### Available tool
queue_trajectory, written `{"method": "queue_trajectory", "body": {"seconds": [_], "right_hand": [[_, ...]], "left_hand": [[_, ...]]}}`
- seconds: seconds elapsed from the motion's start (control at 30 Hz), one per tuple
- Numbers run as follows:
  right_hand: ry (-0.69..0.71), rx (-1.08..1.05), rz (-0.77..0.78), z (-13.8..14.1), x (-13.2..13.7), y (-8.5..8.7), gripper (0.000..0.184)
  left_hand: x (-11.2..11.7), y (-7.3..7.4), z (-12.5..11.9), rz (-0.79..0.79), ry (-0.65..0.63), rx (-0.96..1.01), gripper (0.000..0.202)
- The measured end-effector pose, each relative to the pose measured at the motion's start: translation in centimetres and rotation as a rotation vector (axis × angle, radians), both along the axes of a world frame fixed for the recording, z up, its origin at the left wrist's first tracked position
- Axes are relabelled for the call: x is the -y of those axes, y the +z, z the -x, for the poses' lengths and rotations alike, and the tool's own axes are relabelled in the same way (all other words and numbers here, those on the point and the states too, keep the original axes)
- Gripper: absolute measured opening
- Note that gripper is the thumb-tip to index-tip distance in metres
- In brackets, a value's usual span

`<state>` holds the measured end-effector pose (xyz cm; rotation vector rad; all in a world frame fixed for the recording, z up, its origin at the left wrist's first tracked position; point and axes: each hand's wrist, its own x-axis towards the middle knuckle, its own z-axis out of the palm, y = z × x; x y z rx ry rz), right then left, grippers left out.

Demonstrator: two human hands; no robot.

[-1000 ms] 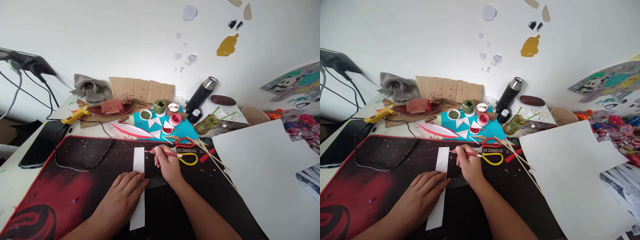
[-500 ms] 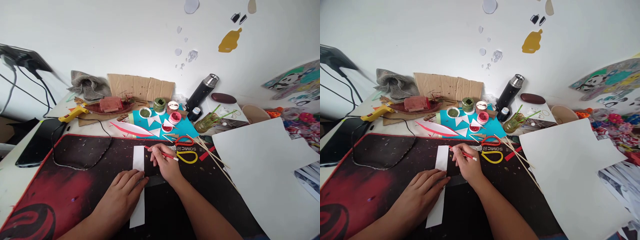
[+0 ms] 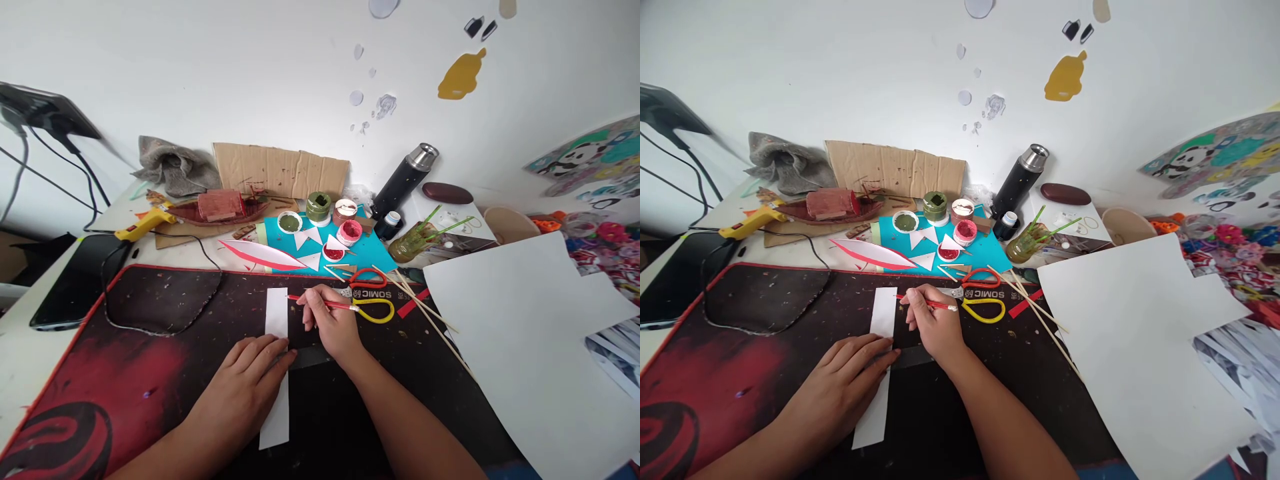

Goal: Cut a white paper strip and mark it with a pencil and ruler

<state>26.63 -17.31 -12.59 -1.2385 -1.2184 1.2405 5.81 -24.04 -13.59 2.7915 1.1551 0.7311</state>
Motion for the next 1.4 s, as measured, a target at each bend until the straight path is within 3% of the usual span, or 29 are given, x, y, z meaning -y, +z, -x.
{"method": "queue_trajectory", "body": {"seconds": [0.27,0.67,0.8,0.93,1.4], "right_hand": [[-0.016,-0.022,-0.008,-0.1,0.3,-1.1,0.068],[0.071,-0.044,-0.021,0.0,0.1,-0.2,0.056],[0.075,-0.018,-0.016,-0.1,0.1,-0.4,0.064],[0.05,-0.056,0.004,0.0,0.1,-0.5,0.071],[-0.021,-0.039,0.008,0.0,-0.1,0.4,0.065]], "left_hand": [[0.0,-0.4,0.1,0.001,-0.006,-0.011,0.039],[0.1,-0.6,0.3,0.012,-0.016,-0.021,0.039],[0.0,-0.4,0.2,0.012,-0.012,-0.003,0.038],[0.0,-0.5,0.4,0.003,-0.017,-0.023,0.041],[-0.3,-0.7,1.1,-0.007,-0.033,-0.064,0.048]]}}
